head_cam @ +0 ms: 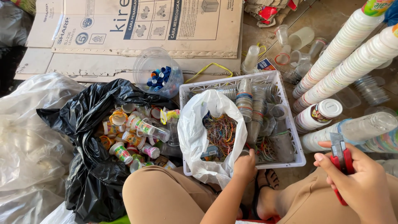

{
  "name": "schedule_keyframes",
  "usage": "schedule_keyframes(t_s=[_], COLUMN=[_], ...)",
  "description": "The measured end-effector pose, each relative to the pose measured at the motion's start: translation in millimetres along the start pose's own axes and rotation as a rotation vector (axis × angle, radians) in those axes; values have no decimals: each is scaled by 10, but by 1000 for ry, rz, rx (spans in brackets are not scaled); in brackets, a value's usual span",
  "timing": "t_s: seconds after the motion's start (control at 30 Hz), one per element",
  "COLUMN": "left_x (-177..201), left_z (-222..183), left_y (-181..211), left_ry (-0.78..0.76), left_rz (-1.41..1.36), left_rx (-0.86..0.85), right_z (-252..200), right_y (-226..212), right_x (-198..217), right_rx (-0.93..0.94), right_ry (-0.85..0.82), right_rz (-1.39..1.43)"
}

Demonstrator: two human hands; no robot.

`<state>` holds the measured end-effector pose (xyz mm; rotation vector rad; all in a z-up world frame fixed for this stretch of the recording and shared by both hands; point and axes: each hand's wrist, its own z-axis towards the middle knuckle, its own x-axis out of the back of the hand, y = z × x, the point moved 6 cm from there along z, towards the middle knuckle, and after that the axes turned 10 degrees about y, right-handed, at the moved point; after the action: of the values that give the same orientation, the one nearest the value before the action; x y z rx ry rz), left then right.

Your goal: Cutting the top rims off plastic cups for recycling using a pair of cutters

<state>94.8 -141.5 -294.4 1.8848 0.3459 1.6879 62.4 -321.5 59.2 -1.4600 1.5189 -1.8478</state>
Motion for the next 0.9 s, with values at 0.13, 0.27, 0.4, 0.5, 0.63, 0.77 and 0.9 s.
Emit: schedule_keyframes(t_s=[0.13, 0.27, 0.4, 0.5, 0.63, 0.77, 0.9], left_x=[-48, 119, 102, -1, -74, 231, 1127], left_z=[-13, -23, 29, 65, 121, 150, 88], left_y=[-129, -85, -122, -203, -300, -237, 156], left_ry=[119, 114, 158, 136, 117, 93, 265], left_rz=[94, 112, 153, 160, 188, 133, -407], left_rx=[9, -46, -80, -74, -62, -22, 174], right_z=[-61, -108, -129, -145, -156, -133, -81], right_y=[-155, -248, -289, -304, -315, -343, -274], right_x=[-42, -93, -148, -167, -218, -260, -316], right_rx=[-4, -11, 27, 58, 66, 51, -93], right_ry=[3, 0, -33, -24, -28, -30, -45], right_rz=[-27, -25, -47, -92, -64, -55, -41])
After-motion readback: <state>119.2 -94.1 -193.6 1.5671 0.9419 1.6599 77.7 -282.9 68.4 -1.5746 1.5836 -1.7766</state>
